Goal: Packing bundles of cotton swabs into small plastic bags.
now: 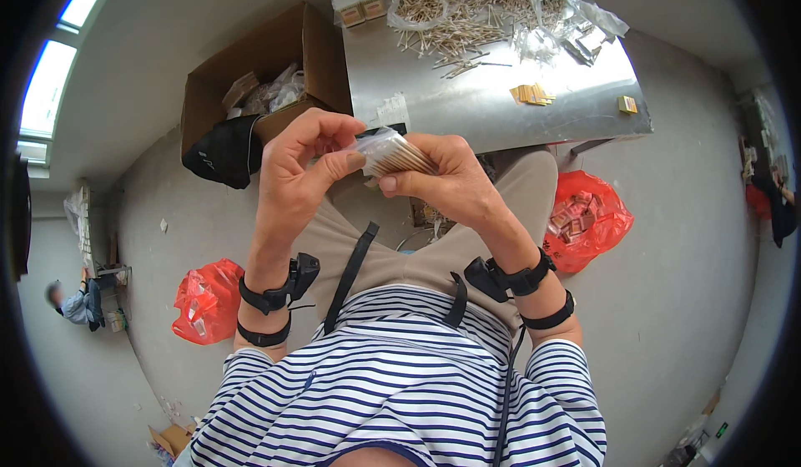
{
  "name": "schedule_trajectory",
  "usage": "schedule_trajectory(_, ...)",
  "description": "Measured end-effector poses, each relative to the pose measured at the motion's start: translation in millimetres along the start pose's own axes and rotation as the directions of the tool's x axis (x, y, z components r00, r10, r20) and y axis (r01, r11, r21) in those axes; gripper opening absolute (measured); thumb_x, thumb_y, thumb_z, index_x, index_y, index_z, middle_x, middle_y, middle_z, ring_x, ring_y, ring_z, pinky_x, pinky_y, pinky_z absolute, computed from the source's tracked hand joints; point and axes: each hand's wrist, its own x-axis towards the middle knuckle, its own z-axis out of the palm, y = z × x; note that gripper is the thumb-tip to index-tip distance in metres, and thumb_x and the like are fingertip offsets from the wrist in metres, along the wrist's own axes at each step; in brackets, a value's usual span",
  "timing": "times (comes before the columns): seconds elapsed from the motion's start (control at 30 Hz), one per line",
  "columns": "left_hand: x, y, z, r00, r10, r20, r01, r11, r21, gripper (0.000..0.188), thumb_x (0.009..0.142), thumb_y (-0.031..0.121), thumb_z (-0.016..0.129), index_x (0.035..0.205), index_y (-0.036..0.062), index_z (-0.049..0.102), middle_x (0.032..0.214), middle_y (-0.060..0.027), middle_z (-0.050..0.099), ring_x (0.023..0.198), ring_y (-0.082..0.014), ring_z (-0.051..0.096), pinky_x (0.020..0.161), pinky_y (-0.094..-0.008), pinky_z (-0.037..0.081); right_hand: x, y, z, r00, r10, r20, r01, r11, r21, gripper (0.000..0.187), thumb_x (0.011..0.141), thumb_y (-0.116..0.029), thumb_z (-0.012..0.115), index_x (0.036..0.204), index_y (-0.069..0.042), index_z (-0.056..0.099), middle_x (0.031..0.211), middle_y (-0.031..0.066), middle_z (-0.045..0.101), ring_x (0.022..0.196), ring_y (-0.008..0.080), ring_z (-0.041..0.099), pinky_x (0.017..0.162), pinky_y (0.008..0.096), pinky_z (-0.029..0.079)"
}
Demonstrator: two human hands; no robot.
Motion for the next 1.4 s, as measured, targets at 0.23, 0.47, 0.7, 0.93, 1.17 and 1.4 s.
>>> schedule_trajectory(0.23,-2.5,-0.5,-0.4,0.998,-0.057,0.022,0.056,0.998,0.035,0.004,0.089,0.001,0.065,0.093,-0.0010,0.065,0.082,0.0013,0.063,0.080,-0.0034,0.056,0.072,-0.0193,0.046,-0.3,-5.8,4.8,0.999,0.042,0.013,-0.043,0.998,0.035,0.022,0.082,-0.007,0.075,0.101,0.003,0.070,0.082,0.0027,0.069,0.075,0.0073,0.063,0.071,0.0232,0.051)
schedule_trajectory(0.47,5.4,-0.5,-1.9,0.999,-0.031,0.006,0.032,0.997,-0.064,0.006,0.085,-0.002,0.062,0.090,-0.0017,0.065,0.080,-0.0027,0.062,0.074,-0.0090,0.056,0.070,-0.0230,0.048,0.5,-3.5,4.1,0.997,0.078,0.016,-0.077,0.995,-0.057,0.023,0.081,-0.010,0.075,0.098,0.003,0.069,0.078,0.0036,0.068,0.072,0.0084,0.063,0.066,0.0236,0.050)
schedule_trajectory(0.7,9.2,8.2,2.5,0.988,0.108,0.108,-0.129,0.968,0.213,0.006,0.083,-0.003,0.059,0.088,-0.0032,0.061,0.080,-0.0099,0.058,0.071,-0.0195,0.057,0.066,-0.0304,0.046,6.8,0.6,5.0,0.882,-0.434,-0.183,0.362,0.873,-0.326,0.022,0.078,-0.010,0.076,0.095,0.001,0.067,0.085,0.0043,0.066,0.075,0.0113,0.060,0.064,0.0267,0.046)
schedule_trajectory(0.93,8.4,14.9,11.8,0.974,0.193,0.120,-0.223,0.911,0.347,0.005,0.082,0.002,0.056,0.084,-0.0028,0.056,0.079,-0.0142,0.055,0.070,-0.0275,0.054,0.065,-0.0352,0.045,8.7,-32.4,13.2,0.831,-0.546,-0.105,0.407,0.727,-0.553,0.011,0.076,0.004,0.069,0.080,0.001,0.059,0.077,0.0094,0.058,0.069,0.0222,0.057,0.061,0.0323,0.045)
schedule_trajectory(1.17,2.9,19.5,3.8,0.981,0.127,0.146,-0.174,0.912,0.371,0.007,0.081,0.004,0.057,0.081,-0.0024,0.055,0.076,-0.0139,0.054,0.067,-0.0271,0.052,0.062,-0.0359,0.044,5.0,-29.7,17.4,0.758,-0.636,-0.142,0.443,0.663,-0.604,0.011,0.074,0.007,0.067,0.076,0.002,0.057,0.073,0.0105,0.057,0.063,0.0240,0.056,0.058,0.0321,0.044)
schedule_trajectory(1.4,-5.4,12.3,-3.8,0.986,0.055,0.155,-0.111,0.918,0.381,0.009,0.082,0.007,0.057,0.080,-0.0014,0.055,0.072,-0.0076,0.052,0.065,-0.0158,0.048,0.059,-0.0285,0.039,3.5,-27.5,13.8,0.765,-0.619,-0.181,0.414,0.686,-0.598,0.011,0.075,0.006,0.067,0.076,0.002,0.057,0.073,0.0110,0.057,0.063,0.0224,0.056,0.059,0.0301,0.044)
